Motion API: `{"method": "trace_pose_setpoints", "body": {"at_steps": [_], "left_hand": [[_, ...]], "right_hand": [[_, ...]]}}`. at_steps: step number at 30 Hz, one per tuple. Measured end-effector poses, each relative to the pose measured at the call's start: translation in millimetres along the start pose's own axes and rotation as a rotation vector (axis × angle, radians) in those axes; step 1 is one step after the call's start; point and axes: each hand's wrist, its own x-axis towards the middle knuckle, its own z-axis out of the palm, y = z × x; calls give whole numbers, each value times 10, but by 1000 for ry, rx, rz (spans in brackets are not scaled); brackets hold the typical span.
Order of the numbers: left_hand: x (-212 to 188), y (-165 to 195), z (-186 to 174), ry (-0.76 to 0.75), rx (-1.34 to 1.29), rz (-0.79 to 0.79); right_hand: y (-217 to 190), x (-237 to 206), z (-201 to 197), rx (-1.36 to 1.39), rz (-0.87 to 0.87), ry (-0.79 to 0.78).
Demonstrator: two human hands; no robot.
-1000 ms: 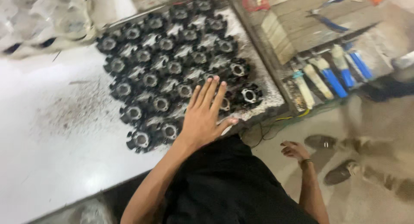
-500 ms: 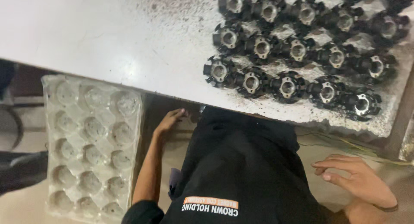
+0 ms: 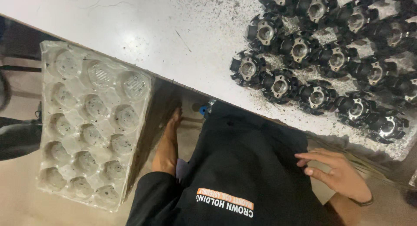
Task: The person arranges black plastic fan/impeller parts in a grid on the workbench, then uses a heated blue-handled tool to touch the center hub of each part, producing smoke, working through the parts one at a time. The person continues treating successive parts in the grid.
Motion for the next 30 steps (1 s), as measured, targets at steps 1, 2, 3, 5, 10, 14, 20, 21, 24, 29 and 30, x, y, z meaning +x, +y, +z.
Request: {"method": "trace_pose_setpoints", "body": {"at_steps": [1, 2, 3, 5, 10, 14, 20, 21, 24, 29, 30], "left_hand": [[21, -10, 4, 4, 59, -16], [31, -20, 6, 9, 118, -34], [32, -23, 8, 1, 127, -26], [29, -24, 9, -3, 142, -17], [-34, 52, 68, -1, 304, 79], [-112, 134, 118, -27, 374, 227], [-174, 139, 156, 163, 599, 164], [-175, 133, 161, 147, 621, 175], [-164, 129, 180, 142, 711, 189], [-180, 150, 219, 176, 912, 160], [-205, 145, 229, 171, 756, 202]], "right_hand": [[-2, 19, 12, -1, -21, 15], [-9, 26, 25, -1, -41, 29], [-21, 29, 33, -1, -60, 39], [-56, 34, 48, -18, -83, 67], [-181, 137, 115, -23, -44, 108], [-310, 326, 155, -86, -115, 90], [-534, 562, 243, -92, -76, -14], [-563, 588, 257, -102, -60, -36], [-617, 647, 290, -104, -129, -48], [-610, 709, 300, -95, -133, -54], [-601, 716, 303, -90, -118, -56]]}}
